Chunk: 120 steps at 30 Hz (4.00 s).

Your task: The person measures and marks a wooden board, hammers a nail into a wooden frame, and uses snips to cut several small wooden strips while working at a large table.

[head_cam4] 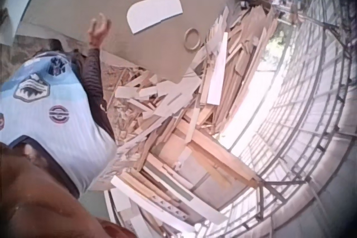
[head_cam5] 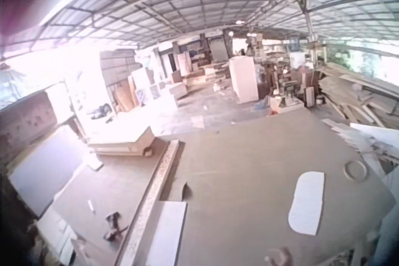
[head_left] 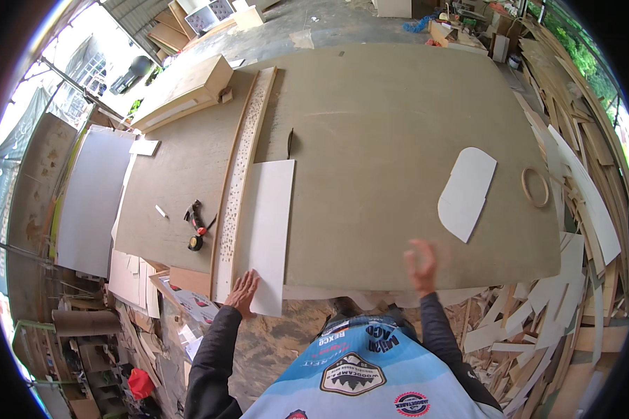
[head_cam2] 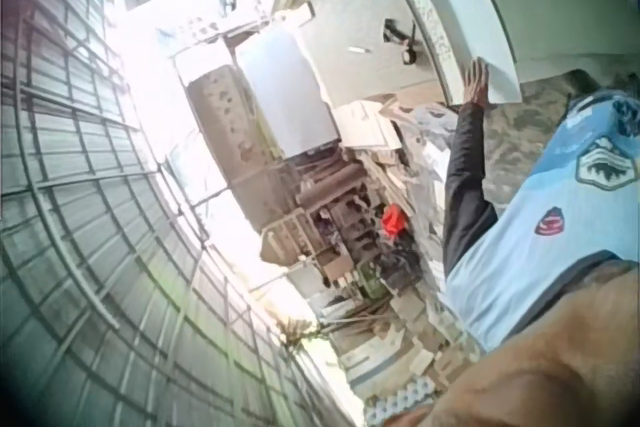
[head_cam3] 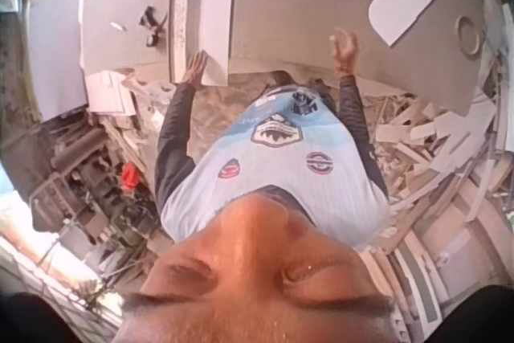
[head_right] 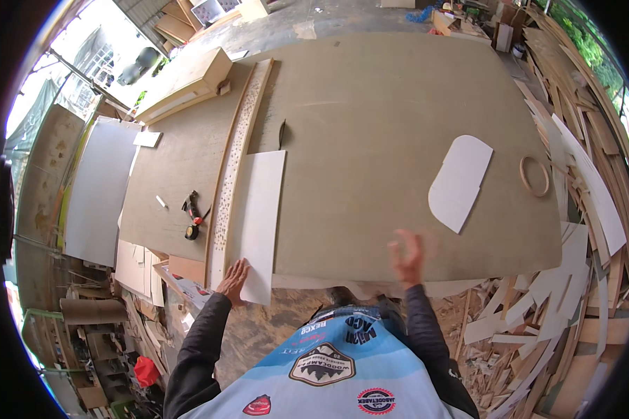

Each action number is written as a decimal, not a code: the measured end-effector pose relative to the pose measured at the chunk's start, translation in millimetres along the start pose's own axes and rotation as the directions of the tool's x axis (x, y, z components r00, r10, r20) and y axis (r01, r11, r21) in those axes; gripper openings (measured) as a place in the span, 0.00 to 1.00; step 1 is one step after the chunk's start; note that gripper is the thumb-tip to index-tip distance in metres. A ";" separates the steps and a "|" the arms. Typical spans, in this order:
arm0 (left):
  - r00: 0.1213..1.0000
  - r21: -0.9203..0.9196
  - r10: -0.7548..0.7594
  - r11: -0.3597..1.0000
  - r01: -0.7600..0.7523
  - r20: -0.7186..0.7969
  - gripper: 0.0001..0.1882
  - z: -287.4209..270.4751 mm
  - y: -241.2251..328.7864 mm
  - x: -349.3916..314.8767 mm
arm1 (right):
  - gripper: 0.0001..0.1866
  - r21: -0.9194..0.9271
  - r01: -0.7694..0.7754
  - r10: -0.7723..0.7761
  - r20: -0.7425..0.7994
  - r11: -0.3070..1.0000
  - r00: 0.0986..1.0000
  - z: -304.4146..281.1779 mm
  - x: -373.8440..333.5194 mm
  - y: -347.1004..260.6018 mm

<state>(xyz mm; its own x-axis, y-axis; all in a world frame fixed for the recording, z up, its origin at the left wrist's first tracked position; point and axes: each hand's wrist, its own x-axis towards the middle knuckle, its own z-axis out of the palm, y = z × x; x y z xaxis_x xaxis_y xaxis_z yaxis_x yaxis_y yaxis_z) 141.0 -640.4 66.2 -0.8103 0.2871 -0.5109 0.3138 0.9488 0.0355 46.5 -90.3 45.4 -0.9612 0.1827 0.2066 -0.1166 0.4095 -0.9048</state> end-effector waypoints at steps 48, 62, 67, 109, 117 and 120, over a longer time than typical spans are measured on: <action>0.944 0.182 0.263 0.957 -0.227 -0.202 0.70 -65.1 -73.2 103.6 | 0.55 -0.190 0.737 -0.314 0.816 0.648 0.486 260.7 6.0 -77.5; 0.941 0.156 0.275 0.956 -0.247 -0.195 0.70 -101.8 -90.9 165.2 | 0.44 -0.294 0.703 -0.266 0.777 0.647 0.570 282.8 29.1 -75.2; 0.934 0.188 0.333 0.933 -0.307 -0.127 0.66 -118.9 -94.8 175.3 | 0.44 -0.336 0.694 -0.245 0.765 0.636 0.595 287.2 36.5 -74.4; 0.946 0.227 0.280 0.944 -0.240 -0.164 0.65 -216.9 -172.0 371.5 | 0.32 -0.565 0.073 -0.017 0.103 0.822 0.995 218.1 117.9 -23.3; 0.951 0.290 0.276 0.930 -0.227 -0.139 0.65 -246.4 -186.7 421.7 | 0.33 -0.562 0.048 0.009 0.100 0.826 0.995 215.2 118.4 -26.0; 0.959 0.296 0.263 0.929 -0.223 -0.102 0.66 -255.3 -195.6 436.3 | 0.34 -0.564 0.049 0.020 0.116 0.824 0.993 216.5 120.4 -27.6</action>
<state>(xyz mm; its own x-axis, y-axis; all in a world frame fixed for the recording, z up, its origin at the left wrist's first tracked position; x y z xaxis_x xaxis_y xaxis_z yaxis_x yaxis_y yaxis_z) -400.3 -667.2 55.6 -0.7454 0.5384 -0.3930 0.6188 0.7781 -0.1078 -120.1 -273.1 14.6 -0.9859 0.0860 0.1437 -0.0024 0.8509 -0.5254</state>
